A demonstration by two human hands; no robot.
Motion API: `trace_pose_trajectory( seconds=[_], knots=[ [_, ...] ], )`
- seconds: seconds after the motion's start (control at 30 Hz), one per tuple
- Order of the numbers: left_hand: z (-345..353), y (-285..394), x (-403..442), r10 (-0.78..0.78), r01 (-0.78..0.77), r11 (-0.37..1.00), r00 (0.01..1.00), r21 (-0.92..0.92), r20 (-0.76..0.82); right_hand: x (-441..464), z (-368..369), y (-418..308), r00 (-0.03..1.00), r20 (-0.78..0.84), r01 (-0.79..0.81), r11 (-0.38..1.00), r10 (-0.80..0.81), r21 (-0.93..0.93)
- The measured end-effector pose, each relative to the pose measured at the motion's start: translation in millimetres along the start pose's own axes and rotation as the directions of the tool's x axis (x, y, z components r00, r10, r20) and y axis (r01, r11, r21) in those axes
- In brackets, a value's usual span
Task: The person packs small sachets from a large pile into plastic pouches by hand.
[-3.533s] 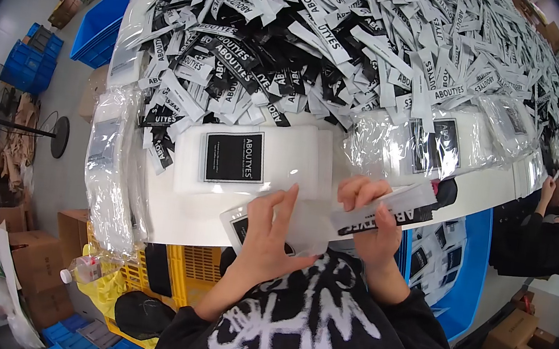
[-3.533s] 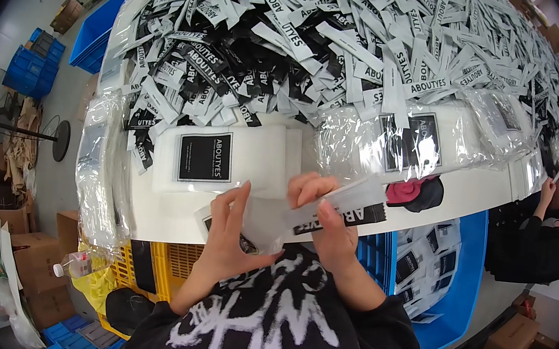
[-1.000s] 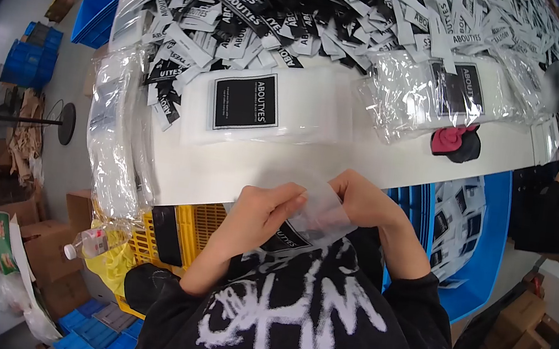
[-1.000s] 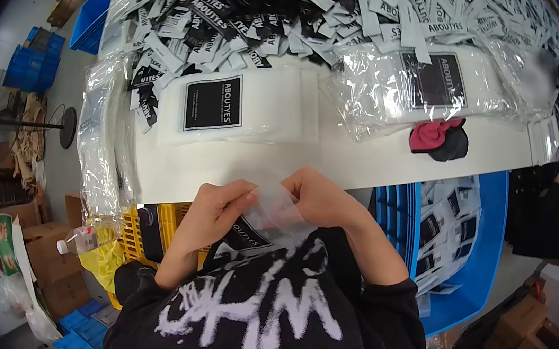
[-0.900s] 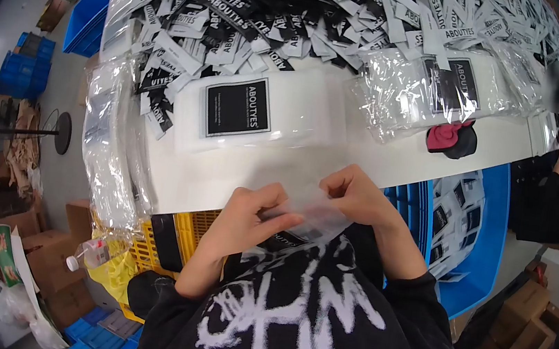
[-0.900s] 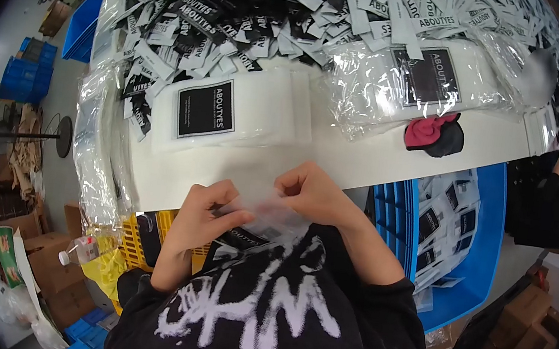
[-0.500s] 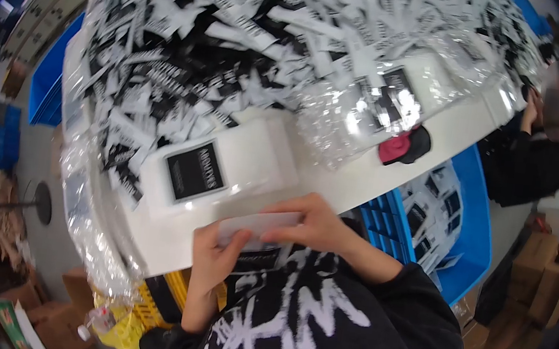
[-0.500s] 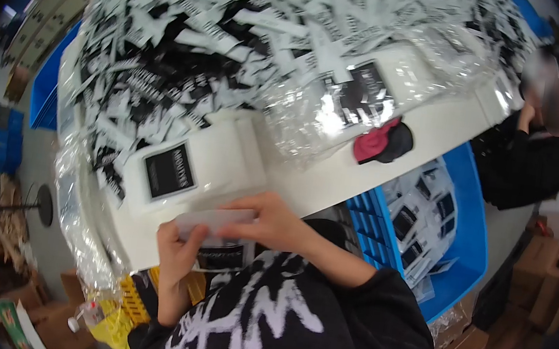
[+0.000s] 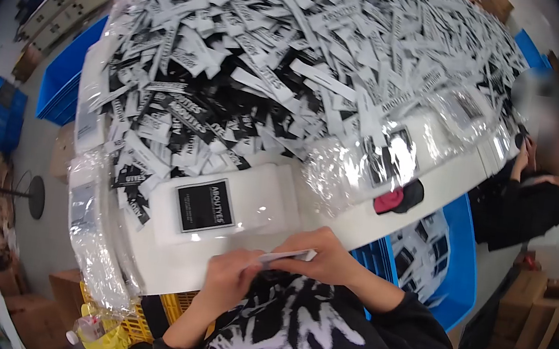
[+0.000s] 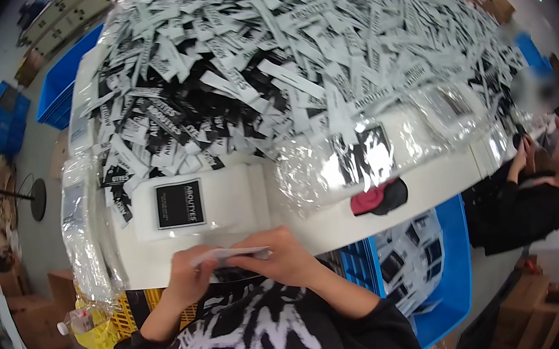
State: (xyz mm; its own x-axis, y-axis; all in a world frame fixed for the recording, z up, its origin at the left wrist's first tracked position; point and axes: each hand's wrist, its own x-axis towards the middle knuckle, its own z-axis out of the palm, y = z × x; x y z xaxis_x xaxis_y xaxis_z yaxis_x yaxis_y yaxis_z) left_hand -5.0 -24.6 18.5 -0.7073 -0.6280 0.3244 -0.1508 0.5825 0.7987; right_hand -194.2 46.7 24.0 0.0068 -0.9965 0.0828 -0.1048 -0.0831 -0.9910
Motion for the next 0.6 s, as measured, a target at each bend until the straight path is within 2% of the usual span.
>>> trace_pose_trajectory(
  seconds=[0.13,0.23,0.27,0.3,0.37,0.4,0.43,0.5,0.53,0.6],
  knots=[
    [4,0,7,-0.048,0.042,0.997,0.994,0.061,0.100,-1,-10,3,0.982,-0.017,-0.189,0.982,0.189,-0.018],
    [-9,6,20,-0.032,-0.017,0.986,0.956,0.164,0.292,-2,-44,-18,0.999,0.023,-0.021,0.970,0.028,-0.241],
    [-9,-3,14,-0.035,-0.030,0.979,0.949,0.202,0.314,-10,-64,-30,0.991,0.092,-0.065,0.946,0.099,-0.318],
    [-11,-9,8,-0.079,0.020,0.979,0.955,0.201,0.287,-19,-87,-42,0.973,0.152,-0.100,0.912,0.173,-0.398],
    [-21,-18,-2,-0.166,0.120,0.973,0.958,0.200,0.235,-46,-115,-57,0.912,0.115,-0.244,0.748,0.393,-0.618],
    [-30,-18,-7,-0.261,0.222,0.958,0.938,0.180,0.227,-69,-124,-46,0.825,-0.080,-0.400,0.477,0.559,-0.783],
    [-35,-21,-13,-0.280,0.248,0.950,0.945,0.188,0.167,-94,-128,-33,0.706,-0.311,-0.507,0.148,0.636,-0.849],
    [-41,-27,-27,-0.312,0.298,0.934,0.949,0.195,0.048,-130,-126,-20,0.752,-0.469,-0.553,0.055,0.463,-0.832],
    [-41,-27,-31,-0.363,0.362,0.921,0.932,0.144,-0.017,-129,-123,-23,0.729,-0.485,-0.616,0.154,0.483,-0.773],
    [-39,-30,-26,-0.251,0.261,0.945,0.965,0.198,-0.072,-120,-107,-31,0.681,-0.501,-0.715,0.336,0.534,-0.613]
  ],
)
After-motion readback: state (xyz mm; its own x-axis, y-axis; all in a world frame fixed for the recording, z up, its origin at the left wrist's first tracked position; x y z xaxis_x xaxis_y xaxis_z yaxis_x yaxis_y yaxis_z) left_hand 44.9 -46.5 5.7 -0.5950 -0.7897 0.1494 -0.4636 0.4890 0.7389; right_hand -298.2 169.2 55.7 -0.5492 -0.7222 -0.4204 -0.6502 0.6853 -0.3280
